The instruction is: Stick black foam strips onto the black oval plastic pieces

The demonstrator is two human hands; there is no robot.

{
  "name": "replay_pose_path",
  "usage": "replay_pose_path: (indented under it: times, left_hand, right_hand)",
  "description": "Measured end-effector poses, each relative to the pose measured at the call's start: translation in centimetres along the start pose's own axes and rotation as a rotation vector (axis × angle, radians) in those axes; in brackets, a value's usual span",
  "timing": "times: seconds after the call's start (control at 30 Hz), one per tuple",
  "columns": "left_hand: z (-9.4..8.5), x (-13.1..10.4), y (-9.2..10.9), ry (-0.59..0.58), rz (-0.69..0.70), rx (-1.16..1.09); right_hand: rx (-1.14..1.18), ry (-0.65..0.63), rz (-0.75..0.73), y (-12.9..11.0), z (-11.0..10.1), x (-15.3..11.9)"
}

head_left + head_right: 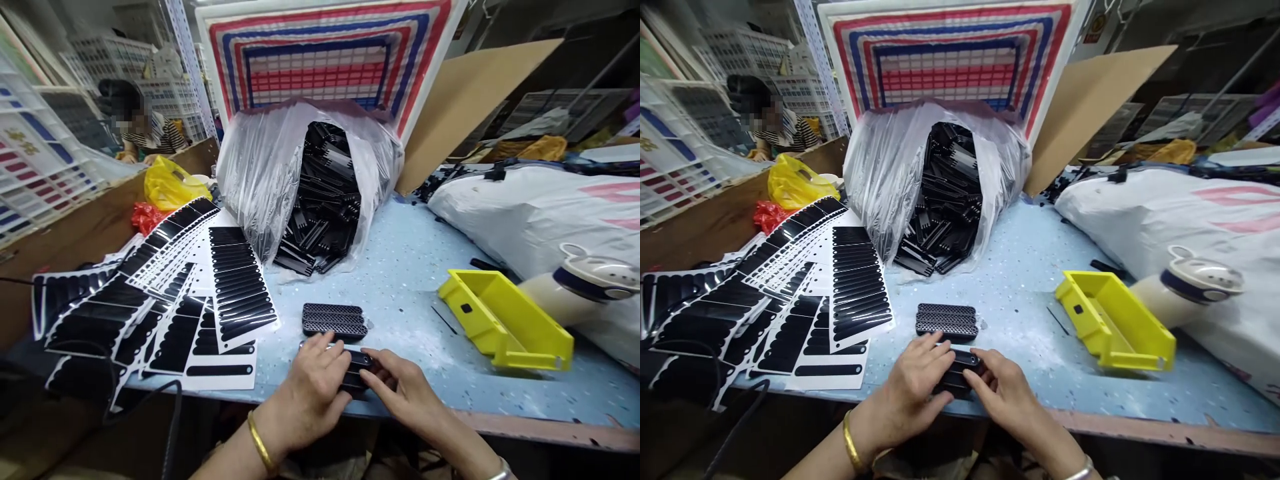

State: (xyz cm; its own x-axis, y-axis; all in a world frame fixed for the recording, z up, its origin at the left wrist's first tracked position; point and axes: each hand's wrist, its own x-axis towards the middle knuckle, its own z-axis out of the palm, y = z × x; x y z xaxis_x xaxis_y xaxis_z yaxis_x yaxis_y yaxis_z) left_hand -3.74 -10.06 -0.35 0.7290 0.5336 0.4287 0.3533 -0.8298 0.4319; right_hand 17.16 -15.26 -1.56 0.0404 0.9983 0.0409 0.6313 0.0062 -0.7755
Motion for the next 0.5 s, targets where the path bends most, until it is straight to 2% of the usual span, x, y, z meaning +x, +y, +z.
replay_pose_path:
  times: [0.1,0.2,0.3,0.37,0.43,0.5]
  left_hand:
    - [-0.9,-1.3,-1.0,-0.042,-0.04,0.079]
    - [-0.8,-2.0,-1.6,-0.045,-0.036,0.102]
    - [-0.5,-2.0,-1.7,0.016,-0.033,0.103]
    - [-0.8,-2.1,-2.0,0.059,-0.053,0.068]
    - [-1.7,-2.7,-2.8,0.118,-0.082,0.065]
    - [-3.2,-3.8,-4.2,0.217,-0.128,0.158]
  right_hand:
    - [-0.098,0.017,-0.037,0.1,0.3,0.0]
    - [-0.182,0.038,-0.165,0.7,1.0,-0.3]
    - [-0.193,0.07,-0.301,2.4,1.5,-0.2]
    - [-0.192,0.09,-0.333,4.0,1.4,0.2]
    - [-0.208,0.125,-0.328,5.7,1.1,0.9]
    - [-0.251,0.186,-0.3,7.0,0.4,1.5]
